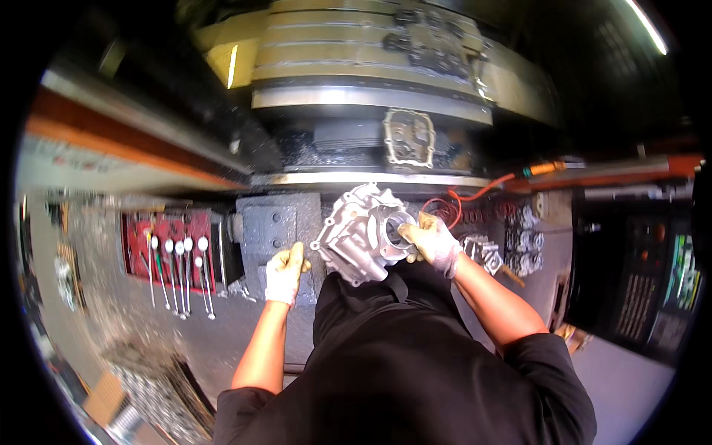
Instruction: The person unfastens bolts using a wrench to remove two metal casing components from a machining table, then uses an air hose to clean metal shavings from the workspace and the parts before repositioning the components on the table and refastening them with the wrench.
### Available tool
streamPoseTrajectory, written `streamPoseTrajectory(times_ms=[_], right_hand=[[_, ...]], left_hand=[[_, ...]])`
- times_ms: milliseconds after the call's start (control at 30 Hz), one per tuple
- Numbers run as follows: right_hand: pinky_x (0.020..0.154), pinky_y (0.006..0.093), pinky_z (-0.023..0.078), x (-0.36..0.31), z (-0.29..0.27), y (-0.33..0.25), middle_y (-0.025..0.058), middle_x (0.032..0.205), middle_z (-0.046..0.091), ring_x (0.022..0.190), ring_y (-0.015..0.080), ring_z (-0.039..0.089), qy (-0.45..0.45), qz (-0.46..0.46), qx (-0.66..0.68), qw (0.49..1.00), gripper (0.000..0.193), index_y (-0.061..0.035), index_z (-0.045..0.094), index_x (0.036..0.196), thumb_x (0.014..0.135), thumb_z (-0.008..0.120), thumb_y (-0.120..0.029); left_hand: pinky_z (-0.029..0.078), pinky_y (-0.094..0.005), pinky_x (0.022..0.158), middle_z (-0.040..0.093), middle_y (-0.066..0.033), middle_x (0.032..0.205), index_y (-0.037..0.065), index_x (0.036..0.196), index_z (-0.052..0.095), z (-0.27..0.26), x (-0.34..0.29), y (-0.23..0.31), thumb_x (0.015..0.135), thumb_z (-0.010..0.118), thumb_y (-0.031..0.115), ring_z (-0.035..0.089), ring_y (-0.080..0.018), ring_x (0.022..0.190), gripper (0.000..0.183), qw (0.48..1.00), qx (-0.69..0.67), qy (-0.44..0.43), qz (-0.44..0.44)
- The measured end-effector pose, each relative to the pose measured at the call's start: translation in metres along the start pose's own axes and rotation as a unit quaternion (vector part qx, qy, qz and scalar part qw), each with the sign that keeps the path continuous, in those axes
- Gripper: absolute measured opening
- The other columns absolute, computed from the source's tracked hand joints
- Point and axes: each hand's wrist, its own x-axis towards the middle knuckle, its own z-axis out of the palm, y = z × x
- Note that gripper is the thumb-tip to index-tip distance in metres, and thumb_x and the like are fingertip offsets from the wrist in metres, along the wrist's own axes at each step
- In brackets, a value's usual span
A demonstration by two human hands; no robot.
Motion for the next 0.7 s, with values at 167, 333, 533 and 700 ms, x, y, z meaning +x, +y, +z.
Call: streamPoseTrajectory(times_ms=[167, 333, 533, 700], right_hand=[[0.047, 0.0270, 0.055, -0.029, -0.066, 0.043, 0.0094, 0.077, 0.069, 0.057, 0.0177, 0.067, -0.056, -0.004, 0.154, 0.986, 0.025, -0.0026, 0.065, 0.109, 0.097, 0.067, -0.025], [0.058, 0.0348, 0.060, 0.016, -0.085, 0.122, 0.0149, 0.116, 0.070, 0.091, 0.0254, 0.074, -0.197, 0.024, 0.397, 0.896, 0.042, -0.0048, 0.056, 0.130, 0.100, 0.061, -0.034], [0.111, 0.0436, 0.043, 0.105, -0.210, 0.314, 0.0130, 0.150, 0.058, 0.131, 0.0334, 0.057, 0.142, 0.155, 0.016, 0.977, 0.075, -0.0199, 0.046, 0.155, 0.097, 0.055, -0.066], [0.097, 0.0543, 0.047, 0.092, -0.277, 0.367, 0.0105, 0.146, 0.060, 0.110, 0.0329, 0.062, 0.177, 0.235, 0.277, 0.915, 0.087, -0.0195, 0.044, 0.156, 0.092, 0.053, -0.077]], left_hand=[[0.055, -0.0447, 0.085, 0.068, -0.0114, 0.108, 0.008, 0.122, 0.064, 0.052, -0.036, 0.057, 0.094, 0.067, 0.059, 0.066, -0.0279, 0.094, 0.059, 0.929, -0.285, -0.219, -0.083], [0.052, -0.0555, 0.089, 0.068, -0.0130, 0.094, 0.005, 0.115, 0.063, 0.115, -0.049, 0.123, 0.088, 0.058, 0.079, 0.066, -0.0340, 0.090, 0.079, 0.719, -0.479, -0.500, -0.051], [0.058, -0.0449, 0.092, 0.070, -0.0148, 0.098, 0.002, 0.122, 0.059, 0.256, -0.033, 0.169, 0.093, 0.067, 0.063, 0.070, -0.0299, 0.094, 0.068, 0.917, -0.247, -0.178, -0.257], [0.056, -0.0467, 0.084, 0.068, -0.0128, 0.092, 0.003, 0.106, 0.064, 0.250, -0.046, 0.155, 0.097, 0.062, 0.058, 0.066, -0.0315, 0.084, 0.056, 0.900, -0.252, -0.247, -0.257]])
